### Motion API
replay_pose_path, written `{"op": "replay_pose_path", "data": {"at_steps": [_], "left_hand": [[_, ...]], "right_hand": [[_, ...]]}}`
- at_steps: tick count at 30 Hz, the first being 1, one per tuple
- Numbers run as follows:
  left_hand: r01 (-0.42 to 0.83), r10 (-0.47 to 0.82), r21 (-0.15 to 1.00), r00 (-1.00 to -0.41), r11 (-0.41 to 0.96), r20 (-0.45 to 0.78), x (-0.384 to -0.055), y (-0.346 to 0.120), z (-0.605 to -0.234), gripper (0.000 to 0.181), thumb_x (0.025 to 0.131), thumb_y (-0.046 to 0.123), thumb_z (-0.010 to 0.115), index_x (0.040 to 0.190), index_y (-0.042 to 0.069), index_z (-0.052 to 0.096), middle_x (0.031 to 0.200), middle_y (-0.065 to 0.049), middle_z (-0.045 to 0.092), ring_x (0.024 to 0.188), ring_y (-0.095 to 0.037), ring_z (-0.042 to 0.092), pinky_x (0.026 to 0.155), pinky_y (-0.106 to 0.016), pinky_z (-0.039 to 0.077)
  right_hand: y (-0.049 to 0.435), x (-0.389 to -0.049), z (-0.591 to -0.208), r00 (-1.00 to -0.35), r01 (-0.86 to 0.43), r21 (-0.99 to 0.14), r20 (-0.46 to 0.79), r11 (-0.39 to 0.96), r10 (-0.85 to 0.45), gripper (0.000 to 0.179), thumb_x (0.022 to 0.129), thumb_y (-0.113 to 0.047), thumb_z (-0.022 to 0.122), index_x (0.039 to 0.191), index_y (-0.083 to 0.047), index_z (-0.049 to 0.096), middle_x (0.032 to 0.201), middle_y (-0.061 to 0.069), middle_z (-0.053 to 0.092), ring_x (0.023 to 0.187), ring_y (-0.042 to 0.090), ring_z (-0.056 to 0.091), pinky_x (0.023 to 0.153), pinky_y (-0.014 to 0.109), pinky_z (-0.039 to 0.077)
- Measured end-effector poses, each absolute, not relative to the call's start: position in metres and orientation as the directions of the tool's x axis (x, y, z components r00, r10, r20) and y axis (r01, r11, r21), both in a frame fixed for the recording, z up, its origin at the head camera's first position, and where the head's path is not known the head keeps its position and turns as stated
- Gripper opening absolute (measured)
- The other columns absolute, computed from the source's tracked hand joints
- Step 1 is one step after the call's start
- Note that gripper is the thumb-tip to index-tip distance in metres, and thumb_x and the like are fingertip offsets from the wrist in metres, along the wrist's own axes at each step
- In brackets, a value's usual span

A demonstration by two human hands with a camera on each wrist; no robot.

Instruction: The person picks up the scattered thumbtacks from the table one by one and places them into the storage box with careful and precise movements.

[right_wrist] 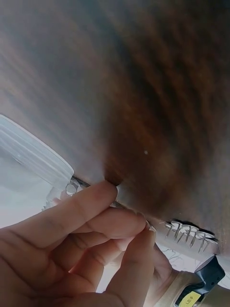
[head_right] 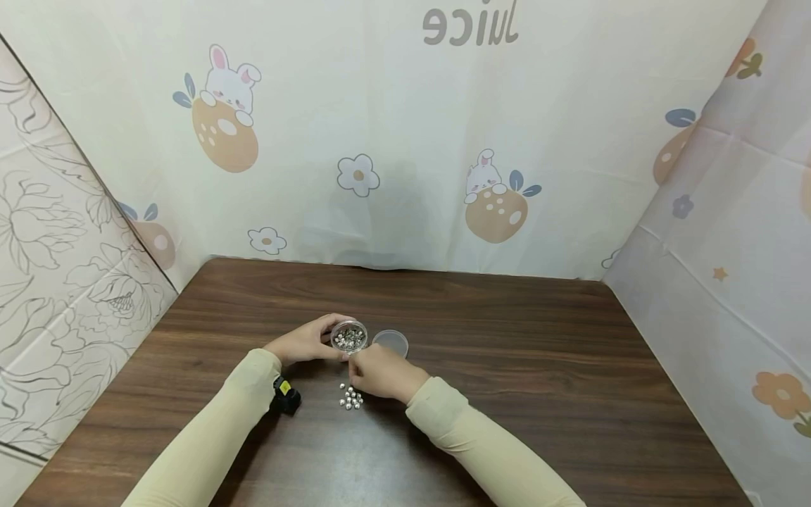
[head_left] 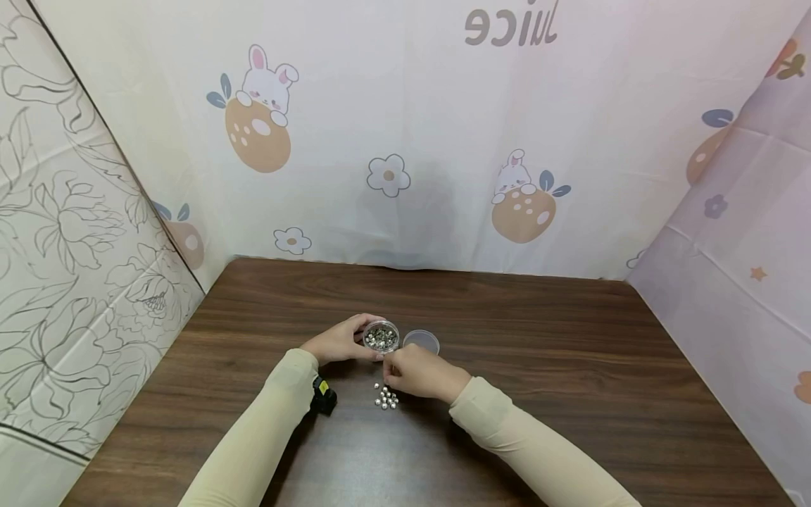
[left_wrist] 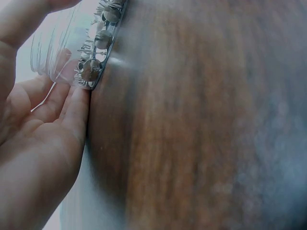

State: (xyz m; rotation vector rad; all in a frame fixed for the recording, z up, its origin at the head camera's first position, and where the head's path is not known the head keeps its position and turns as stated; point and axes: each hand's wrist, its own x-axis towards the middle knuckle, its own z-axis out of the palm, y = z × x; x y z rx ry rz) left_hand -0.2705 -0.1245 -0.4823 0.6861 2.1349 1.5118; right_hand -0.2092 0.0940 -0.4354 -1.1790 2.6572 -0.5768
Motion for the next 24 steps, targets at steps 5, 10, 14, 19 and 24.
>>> {"op": "replay_pose_path", "data": {"at_steps": [5,10,14,19,24], "left_hand": [[0.149,0.615,0.944,-0.786,0.294,-0.067,-0.271,-0.124,-0.482,0.070,0.086,0.014,0.082,0.145,0.010,0.046,0.139,-0.008,0.051,0.126,-0.022,0.052,0.106,-0.041,0.042],[0.126,0.600,0.944,-0.795,0.304,-0.087,-0.270,-0.123,-0.483,0.070,0.086,0.014,0.082,0.145,0.012,0.046,0.140,-0.008,0.050,0.126,-0.022,0.052,0.106,-0.043,0.042],[0.115,0.594,0.952,-0.800,0.285,-0.081,-0.261,-0.121,-0.470,0.069,0.086,0.010,0.080,0.146,0.007,0.045,0.140,-0.014,0.050,0.125,-0.028,0.052,0.105,-0.045,0.042],[0.101,0.595,0.957,-0.800,0.271,-0.084,-0.254,-0.120,-0.459,0.069,0.087,0.007,0.079,0.146,0.005,0.044,0.140,-0.016,0.049,0.125,-0.029,0.051,0.106,-0.046,0.042],[0.095,0.595,0.959,-0.799,0.268,-0.087,-0.254,-0.121,-0.459,0.069,0.087,0.008,0.079,0.146,0.004,0.043,0.140,-0.016,0.047,0.125,-0.029,0.051,0.106,-0.046,0.041]], "right_hand": [[0.097,-0.211,-0.434,-0.668,-0.681,-0.427,0.031,0.595,-0.743,0.014,0.091,-0.006,0.069,0.080,-0.014,0.066,0.069,-0.012,0.055,0.060,-0.001,0.046,0.058,0.019,0.044],[0.101,-0.213,-0.432,-0.675,-0.676,-0.450,0.058,0.584,-0.736,0.010,0.092,-0.005,0.069,0.084,-0.012,0.069,0.072,-0.010,0.060,0.059,-0.002,0.047,0.057,0.019,0.045],[0.104,-0.214,-0.430,-0.670,-0.692,-0.436,0.092,0.576,-0.736,0.009,0.092,-0.006,0.071,0.085,-0.011,0.069,0.071,-0.009,0.061,0.060,-0.001,0.048,0.059,0.020,0.045],[0.107,-0.220,-0.427,-0.708,-0.656,-0.463,0.103,0.596,-0.699,0.008,0.093,-0.010,0.071,0.085,-0.013,0.069,0.069,-0.011,0.061,0.060,0.000,0.049,0.059,0.023,0.046],[0.109,-0.227,-0.424,-0.755,-0.598,-0.516,0.104,0.614,-0.648,0.007,0.096,-0.011,0.067,0.089,-0.013,0.069,0.068,-0.010,0.060,0.056,0.001,0.049,0.054,0.023,0.046]]}}
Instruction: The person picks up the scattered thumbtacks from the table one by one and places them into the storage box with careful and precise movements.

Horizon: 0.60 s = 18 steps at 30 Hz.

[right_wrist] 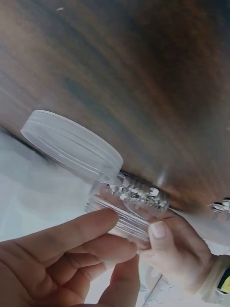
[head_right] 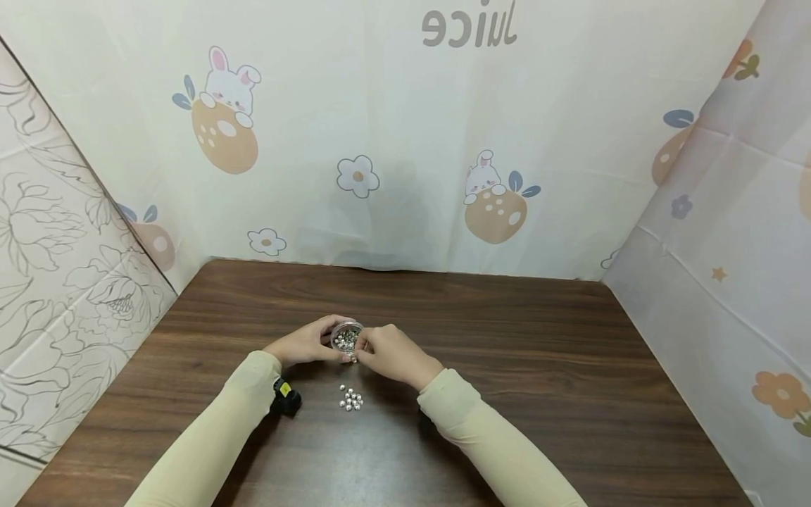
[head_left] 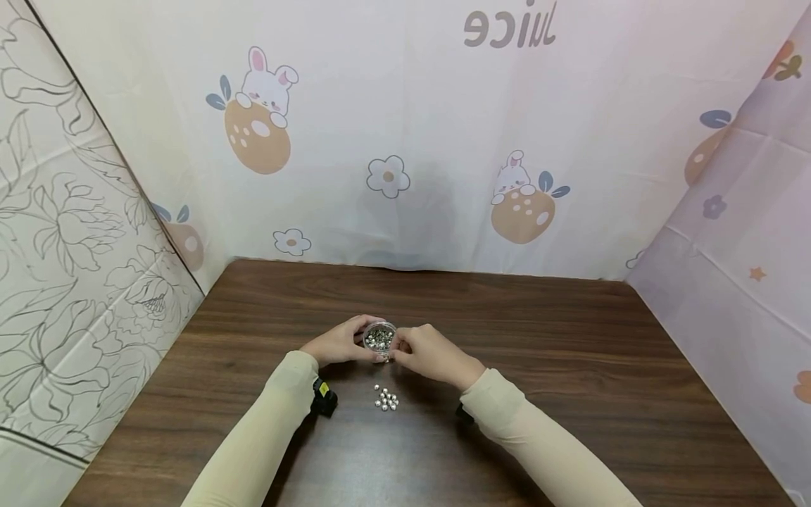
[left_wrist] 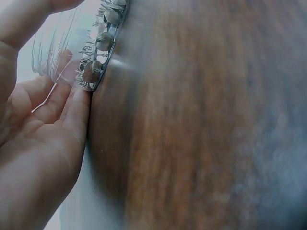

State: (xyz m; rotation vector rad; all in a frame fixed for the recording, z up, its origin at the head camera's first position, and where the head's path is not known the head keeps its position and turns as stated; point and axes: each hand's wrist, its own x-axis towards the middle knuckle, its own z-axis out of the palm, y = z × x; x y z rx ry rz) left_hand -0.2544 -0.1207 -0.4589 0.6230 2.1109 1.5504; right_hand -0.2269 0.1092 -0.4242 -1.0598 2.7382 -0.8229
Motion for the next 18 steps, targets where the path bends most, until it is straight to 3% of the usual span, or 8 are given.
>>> {"op": "replay_pose_path", "data": {"at_steps": [6,18], "left_hand": [[0.094,0.592,0.956,-0.801,0.279,-0.094,-0.254,-0.121,-0.458,0.069,0.087,0.009,0.079,0.146,0.004,0.043,0.140,-0.016,0.048,0.123,-0.029,0.052,0.105,-0.047,0.041],[0.101,0.595,0.954,-0.799,0.283,-0.091,-0.260,-0.122,-0.467,0.071,0.087,0.007,0.079,0.147,0.004,0.042,0.143,-0.015,0.046,0.126,-0.030,0.051,0.110,-0.049,0.036]], "right_hand": [[0.109,-0.235,-0.422,-0.799,-0.538,-0.544,0.086,0.644,-0.595,0.008,0.098,-0.013,0.064,0.092,-0.013,0.069,0.071,-0.009,0.062,0.057,0.004,0.052,0.056,0.025,0.048],[0.102,-0.249,-0.426,-0.816,-0.529,-0.510,0.087,0.678,-0.572,0.008,0.098,-0.012,0.065,0.093,-0.010,0.071,0.075,-0.006,0.064,0.065,0.005,0.057,0.063,0.027,0.051]]}}
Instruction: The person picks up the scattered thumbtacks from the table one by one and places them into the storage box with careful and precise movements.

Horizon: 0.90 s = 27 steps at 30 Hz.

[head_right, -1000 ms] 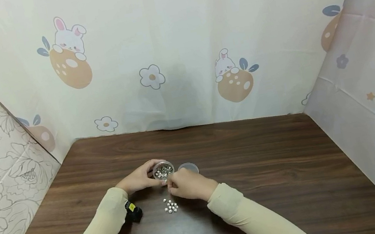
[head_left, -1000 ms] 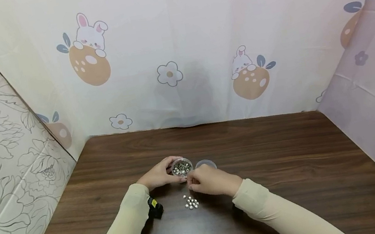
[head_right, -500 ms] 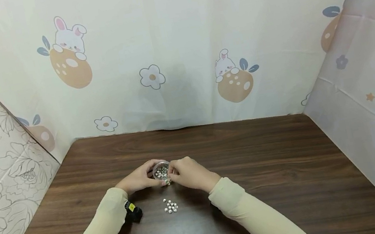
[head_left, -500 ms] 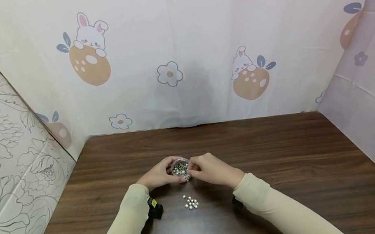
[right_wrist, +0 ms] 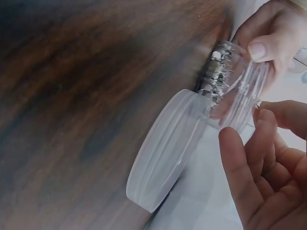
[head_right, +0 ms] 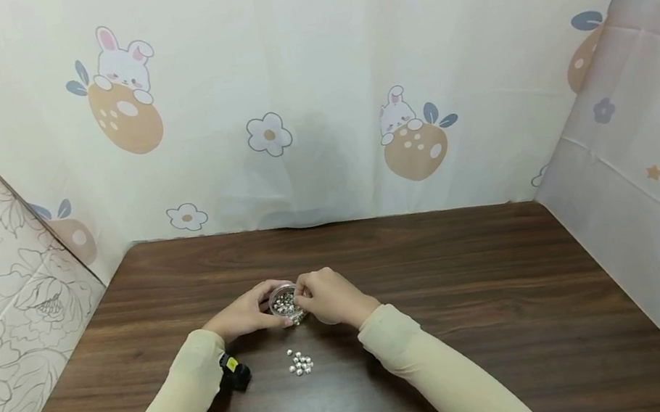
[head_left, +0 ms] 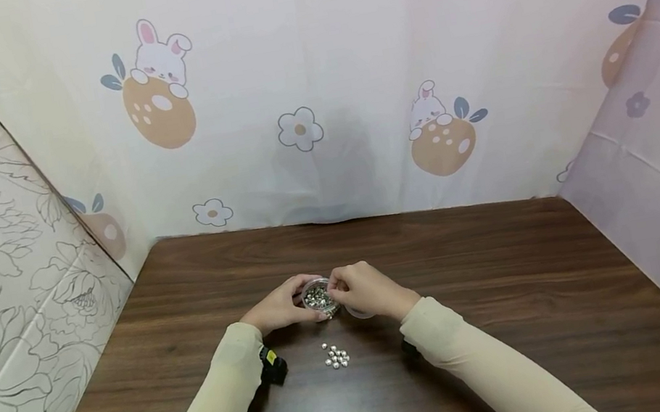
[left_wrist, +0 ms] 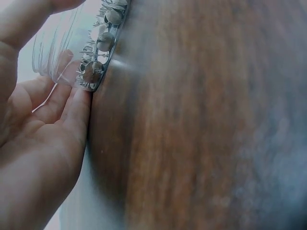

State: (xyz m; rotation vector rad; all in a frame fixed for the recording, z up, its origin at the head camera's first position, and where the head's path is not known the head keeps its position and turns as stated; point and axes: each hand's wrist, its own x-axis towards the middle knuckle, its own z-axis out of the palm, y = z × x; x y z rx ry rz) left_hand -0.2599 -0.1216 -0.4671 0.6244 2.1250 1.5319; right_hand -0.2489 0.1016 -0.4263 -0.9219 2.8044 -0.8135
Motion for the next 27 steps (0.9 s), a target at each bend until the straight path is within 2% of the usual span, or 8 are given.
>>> {"op": "replay_pose_path", "data": {"at_steps": [7,14,22,27], "left_hand": [[0.104,0.580,0.937,-0.807,0.333,-0.117,-0.270,-0.124,-0.481,0.071,0.086,0.017,0.082,0.147,0.014,0.045,0.143,-0.006,0.046,0.125,-0.023,0.052,0.105,-0.046,0.041],[0.116,0.580,0.927,-0.805,0.358,-0.123,-0.270,-0.125,-0.483,0.072,0.085,0.025,0.084,0.146,0.020,0.046,0.147,-0.001,0.043,0.133,-0.019,0.047,0.109,-0.043,0.038],[0.115,0.582,0.929,-0.804,0.352,-0.121,-0.270,-0.125,-0.483,0.072,0.085,0.024,0.084,0.146,0.020,0.046,0.148,-0.001,0.042,0.135,-0.019,0.044,0.111,-0.042,0.037],[0.125,0.592,0.933,-0.799,0.338,-0.107,-0.271,-0.125,-0.483,0.072,0.085,0.022,0.083,0.147,0.016,0.045,0.144,-0.005,0.045,0.127,-0.021,0.050,0.109,-0.043,0.039]], "right_hand": [[0.093,-0.258,-0.430,-0.819,-0.539,-0.474,0.101,0.696,-0.565,0.009,0.097,-0.012,0.065,0.091,-0.010,0.072,0.072,-0.006,0.062,0.057,0.006,0.050,0.058,0.025,0.047],[0.086,-0.263,-0.429,-0.821,-0.529,-0.480,0.080,0.700,-0.565,0.009,0.098,-0.014,0.065,0.094,-0.009,0.072,0.072,-0.005,0.063,0.055,0.005,0.052,0.056,0.025,0.047],[0.087,-0.261,-0.431,-0.826,-0.517,-0.470,0.054,0.716,-0.561,0.012,0.099,-0.016,0.063,0.098,-0.010,0.073,0.069,-0.006,0.062,0.050,0.005,0.046,0.052,0.024,0.044],[0.094,-0.253,-0.427,-0.820,-0.534,-0.465,0.079,0.707,-0.567,0.012,0.099,-0.017,0.063,0.097,-0.011,0.074,0.075,-0.007,0.064,0.057,0.005,0.051,0.061,0.026,0.049]]}}
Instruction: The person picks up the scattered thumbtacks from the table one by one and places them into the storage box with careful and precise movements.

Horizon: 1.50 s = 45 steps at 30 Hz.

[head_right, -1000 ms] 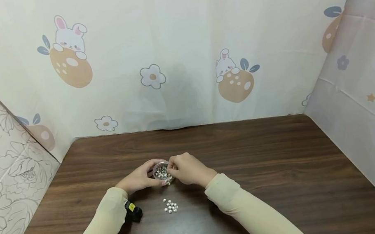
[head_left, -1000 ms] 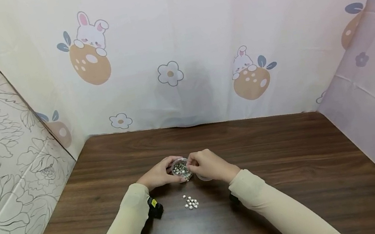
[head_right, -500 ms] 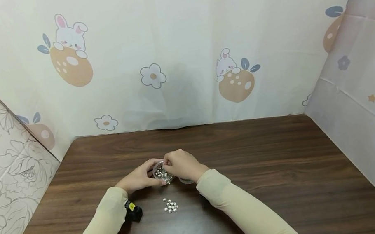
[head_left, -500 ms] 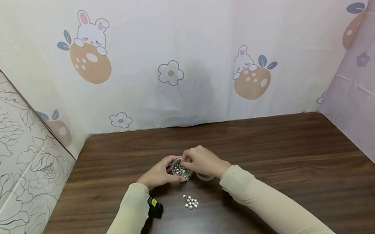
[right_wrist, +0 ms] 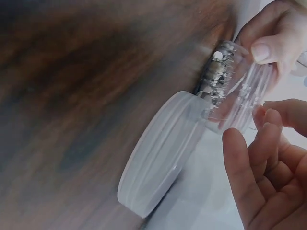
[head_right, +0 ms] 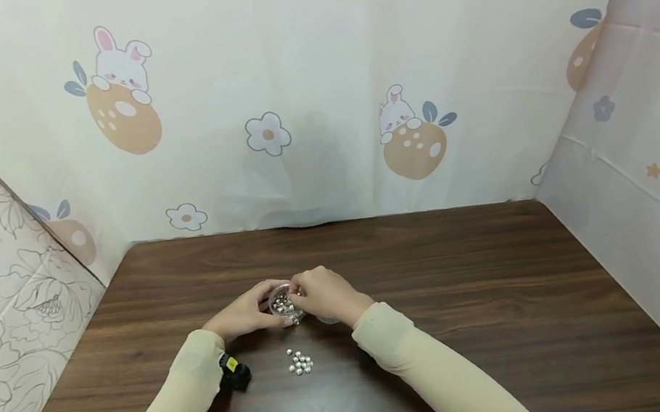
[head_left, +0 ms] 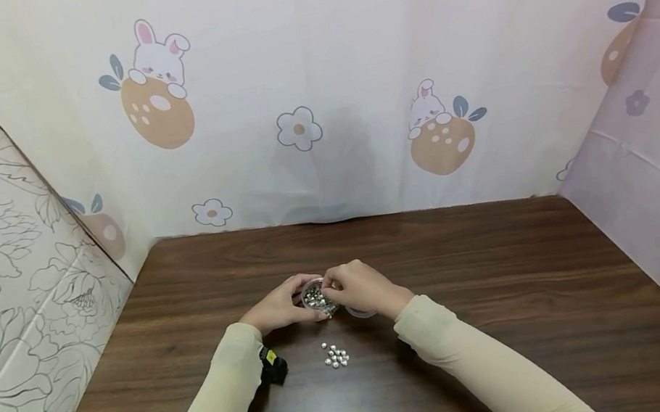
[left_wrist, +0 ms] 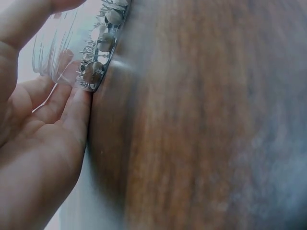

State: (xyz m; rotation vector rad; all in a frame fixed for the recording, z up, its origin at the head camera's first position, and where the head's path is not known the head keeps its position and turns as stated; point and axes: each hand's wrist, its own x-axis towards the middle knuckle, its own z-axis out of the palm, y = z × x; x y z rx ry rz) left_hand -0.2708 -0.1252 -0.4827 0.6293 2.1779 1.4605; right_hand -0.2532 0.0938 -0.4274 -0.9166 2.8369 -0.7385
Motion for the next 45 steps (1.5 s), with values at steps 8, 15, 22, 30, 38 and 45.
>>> {"op": "replay_pose_path", "data": {"at_steps": [8,15,22,30,38,45], "left_hand": [[0.131,0.591,0.931,-0.800,0.341,-0.104,-0.272,-0.126,-0.483,0.074,0.084,0.025,0.085,0.146,0.016,0.046,0.142,-0.004,0.047,0.124,-0.019,0.052,0.108,-0.042,0.040],[0.140,0.587,0.937,-0.806,0.320,-0.080,-0.264,-0.123,-0.473,0.070,0.086,0.012,0.081,0.147,0.009,0.045,0.141,-0.011,0.047,0.125,-0.025,0.051,0.109,-0.045,0.039],[0.129,0.586,0.947,-0.807,0.293,-0.071,-0.254,-0.121,-0.459,0.070,0.085,0.007,0.080,0.145,0.005,0.045,0.140,-0.017,0.047,0.125,-0.030,0.052,0.108,-0.048,0.038],[0.127,0.584,0.952,-0.809,0.280,-0.064,-0.253,-0.120,-0.458,0.069,0.085,0.006,0.081,0.144,0.004,0.046,0.140,-0.017,0.048,0.124,-0.030,0.052,0.108,-0.048,0.038],[0.119,0.574,0.949,-0.816,0.291,-0.073,-0.253,-0.120,-0.458,0.069,0.084,0.007,0.082,0.144,0.005,0.048,0.140,-0.016,0.048,0.125,-0.029,0.052,0.107,-0.047,0.039],[0.106,0.575,0.952,-0.814,0.287,-0.083,-0.253,-0.120,-0.456,0.069,0.084,0.008,0.082,0.144,0.005,0.047,0.141,-0.017,0.048,0.125,-0.031,0.052,0.106,-0.048,0.040]], "right_hand": [[0.105,-0.234,-0.423,-0.794,-0.549,-0.504,0.064,0.667,-0.605,0.010,0.099,-0.016,0.063,0.098,-0.013,0.072,0.069,-0.008,0.061,0.052,0.003,0.048,0.055,0.025,0.047],[0.110,-0.220,-0.425,-0.718,-0.634,-0.483,0.077,0.604,-0.692,0.005,0.095,-0.011,0.069,0.091,-0.011,0.072,0.068,-0.011,0.059,0.058,0.001,0.049,0.057,0.023,0.045],[0.112,-0.209,-0.431,-0.661,-0.676,-0.483,0.064,0.556,-0.748,0.009,0.092,-0.008,0.071,0.084,-0.013,0.070,0.063,-0.013,0.053,0.055,-0.003,0.044,0.053,0.018,0.042],[0.112,-0.200,-0.435,-0.622,-0.669,-0.519,0.000,0.532,-0.783,0.012,0.090,-0.007,0.073,0.081,-0.014,0.068,0.068,-0.015,0.056,0.061,-0.004,0.050,0.058,0.017,0.045],[0.112,-0.197,-0.437,-0.587,-0.676,-0.533,-0.028,0.508,-0.809,0.012,0.086,-0.001,0.072,0.083,-0.012,0.069,0.070,-0.014,0.060,0.063,-0.005,0.053,0.060,0.015,0.046],[0.113,-0.196,-0.438,-0.583,-0.694,-0.497,-0.037,0.521,-0.812,0.013,0.086,-0.002,0.072,0.082,-0.014,0.069,0.070,-0.014,0.058,0.063,-0.005,0.051,0.059,0.014,0.045]]}}
